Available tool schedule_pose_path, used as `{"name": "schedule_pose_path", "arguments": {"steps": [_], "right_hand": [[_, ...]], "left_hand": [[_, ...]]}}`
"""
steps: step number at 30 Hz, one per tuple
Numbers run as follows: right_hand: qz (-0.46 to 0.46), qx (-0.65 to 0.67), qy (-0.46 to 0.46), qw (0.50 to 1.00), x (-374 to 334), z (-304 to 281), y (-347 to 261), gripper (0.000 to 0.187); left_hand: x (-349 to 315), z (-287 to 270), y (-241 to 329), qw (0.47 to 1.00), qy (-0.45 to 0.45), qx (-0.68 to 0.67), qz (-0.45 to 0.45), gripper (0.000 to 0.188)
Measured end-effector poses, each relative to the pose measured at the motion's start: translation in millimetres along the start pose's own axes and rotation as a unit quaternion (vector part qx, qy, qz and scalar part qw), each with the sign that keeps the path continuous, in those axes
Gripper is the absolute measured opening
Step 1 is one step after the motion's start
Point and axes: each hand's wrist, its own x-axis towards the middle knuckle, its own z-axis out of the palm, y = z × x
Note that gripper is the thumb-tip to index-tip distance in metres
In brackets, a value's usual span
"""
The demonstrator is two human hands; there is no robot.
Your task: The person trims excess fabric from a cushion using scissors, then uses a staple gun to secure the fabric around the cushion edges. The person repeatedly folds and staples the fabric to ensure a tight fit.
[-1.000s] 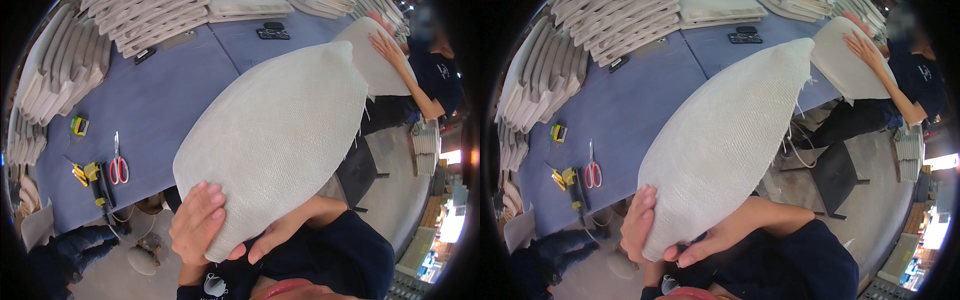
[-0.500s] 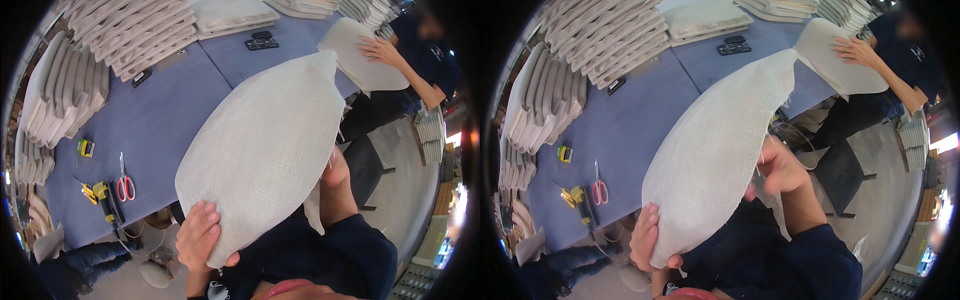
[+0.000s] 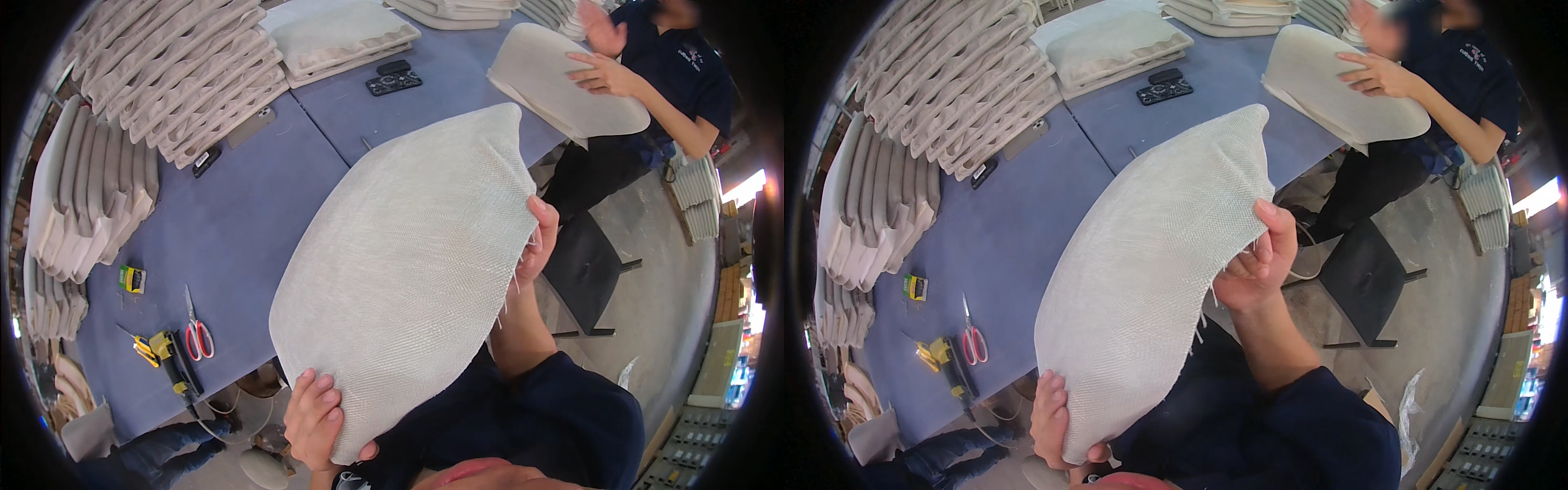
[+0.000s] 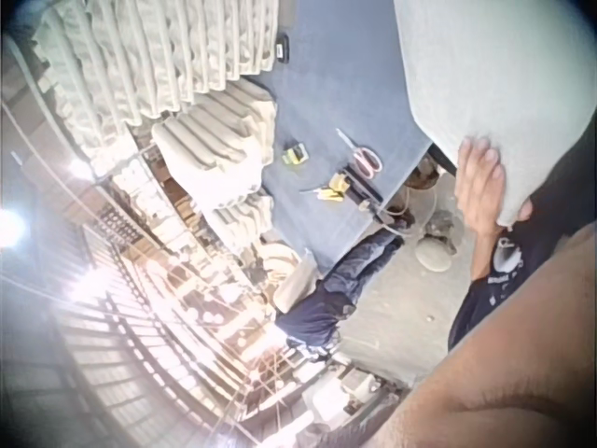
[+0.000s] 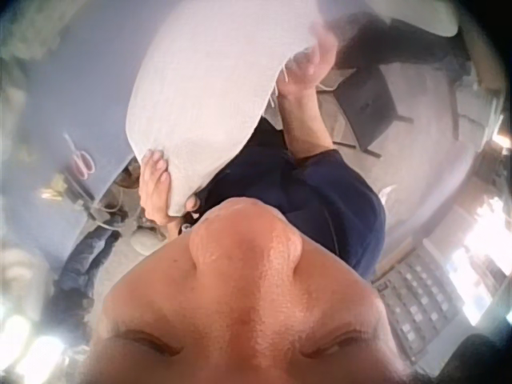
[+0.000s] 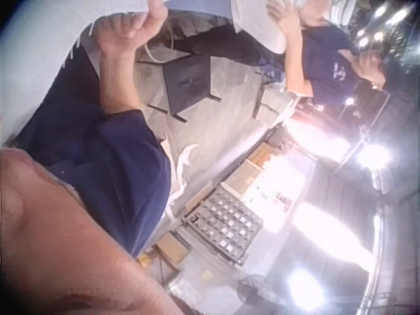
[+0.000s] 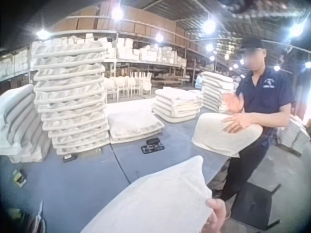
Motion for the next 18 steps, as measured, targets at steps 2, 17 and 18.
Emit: {"name": "schedule_pose_path", "arguments": {"steps": [2,17,18], "right_hand": [[-0.035,0.011,-0.004,0.999,-0.4,-11.3,5.8,0.061],[-0.334,-0.631,-0.159,0.682,7.3,27.8,-60.5,0.035],[-0.317,-0.622,-0.115,0.707,12.9,25.0,-66.9,0.037]], "left_hand": [[0.4,-0.8,-1.8,1.000,0.007,0.004,-0.002,0.072],[1.4,9.5,4.7,0.999,0.037,0.024,-0.031,0.070],[1.7,8.9,7.3,0.998,0.037,0.030,-0.031,0.069]]}}
